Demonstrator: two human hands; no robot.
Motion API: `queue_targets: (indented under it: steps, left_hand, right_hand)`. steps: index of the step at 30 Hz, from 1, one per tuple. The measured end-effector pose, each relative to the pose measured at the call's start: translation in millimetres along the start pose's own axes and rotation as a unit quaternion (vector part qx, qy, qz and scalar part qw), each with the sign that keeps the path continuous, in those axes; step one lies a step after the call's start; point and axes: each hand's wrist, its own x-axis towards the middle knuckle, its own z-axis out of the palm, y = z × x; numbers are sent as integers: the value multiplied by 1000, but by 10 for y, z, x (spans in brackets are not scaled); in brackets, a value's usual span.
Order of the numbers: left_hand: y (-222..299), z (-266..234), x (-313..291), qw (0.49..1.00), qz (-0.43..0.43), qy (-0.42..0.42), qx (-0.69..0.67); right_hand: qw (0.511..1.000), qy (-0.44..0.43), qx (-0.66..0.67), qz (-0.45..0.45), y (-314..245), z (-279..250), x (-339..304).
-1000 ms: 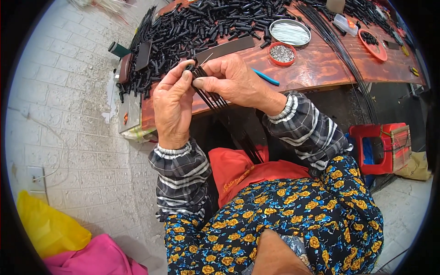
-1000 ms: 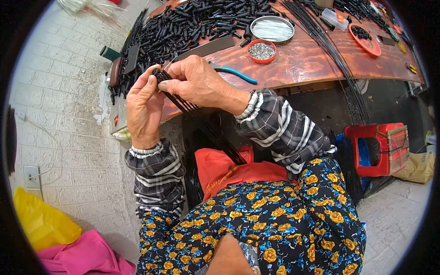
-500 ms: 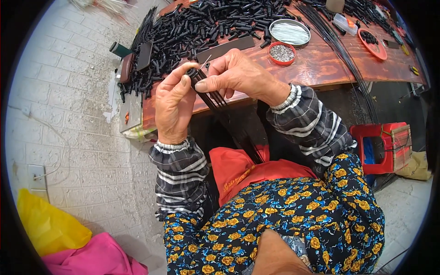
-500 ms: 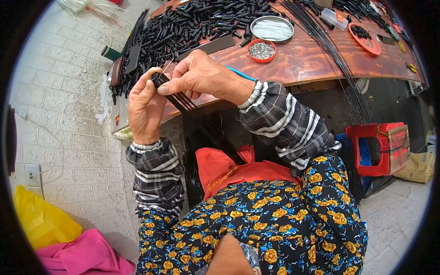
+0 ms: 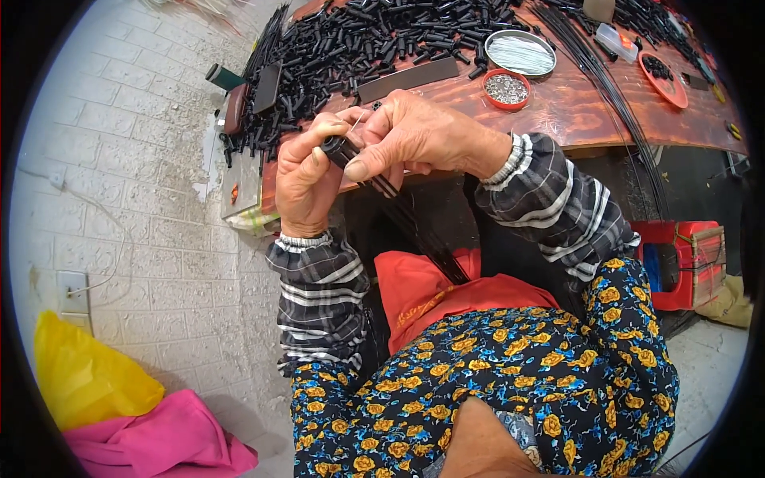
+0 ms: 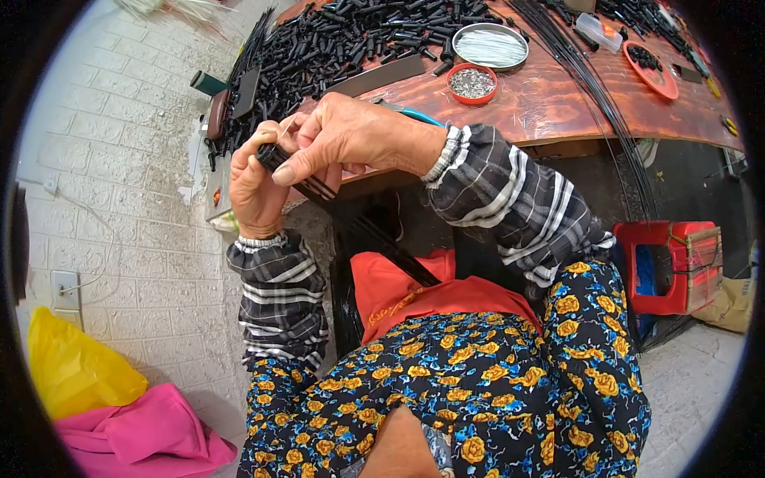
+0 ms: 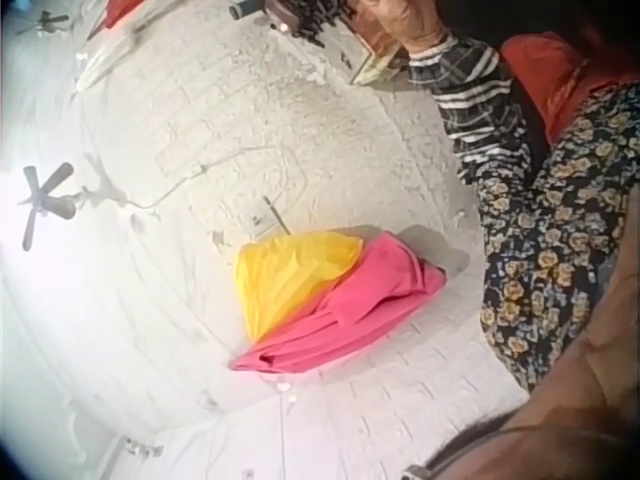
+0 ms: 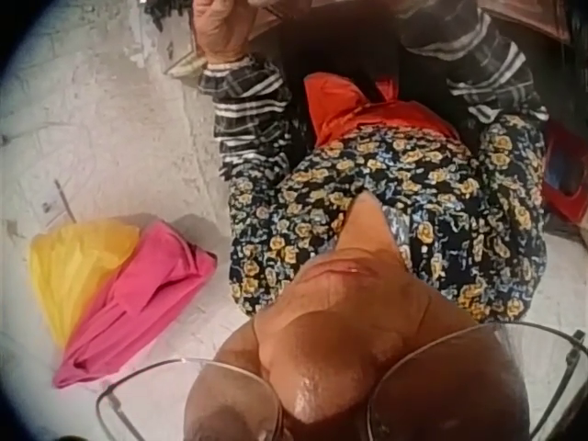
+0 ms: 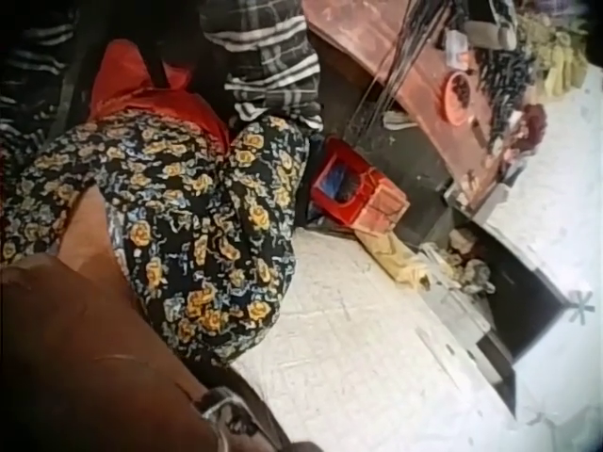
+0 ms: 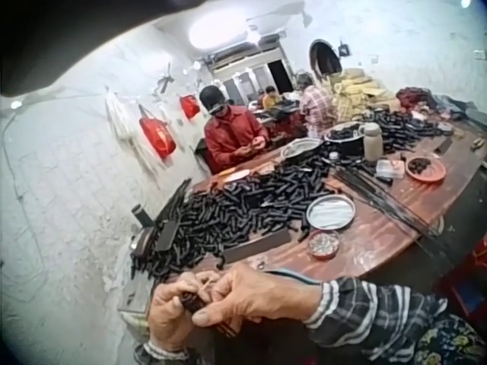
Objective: Assembling components and trimming bundles of black electronic cables at a factory workstation.
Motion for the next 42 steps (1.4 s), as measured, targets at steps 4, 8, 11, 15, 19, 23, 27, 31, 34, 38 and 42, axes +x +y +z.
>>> queue_targets:
  steps: [4,8,11,15,19,23,27,31,34,38,42]
  left_hand:
    - [19,-54,-45,999,-25,-30,1]
    - [25,87,54,992,23,-107,-68]
    - [96,219,-9,998,-9,44,-34]
    - [57,322,-33,978,-25,202,52]
    - [-21,455,-9,967,-29,252,18]
    - [-161,549,-83,940,-12,337,-60]
    - [-305,545,-78,944,-5,329,-4]
    - [-293,587,46,949,-7,317,-2]
    - [-206,570,35,952,-25,304,-1]
    - [-145,561,106,964,-66,257,16]
    - [-150,463,112,963,-78,251,52]
  right_hand:
    - [997,-33,58,-37,19,55,40]
    - [992,-104,62,-18,51,26,51]
    - [994,-88,26,-50,23,14,30]
    - [984,115,-70,-116,189,7,2]
    - [938,187,-270,-109,20,35,-112]
    - [945,162,-259,-119,4,-83,-129]
    - [972,118,-195,-57,-42,-177,-156]
    - [976,118,-169,-63,2,-228,-145]
    - [988,85,-114,-64,10,-259,-133]
    - [993,58,-84,-60,6,-399,-148]
    - [982,61,-159,-77,-60,-383,-123]
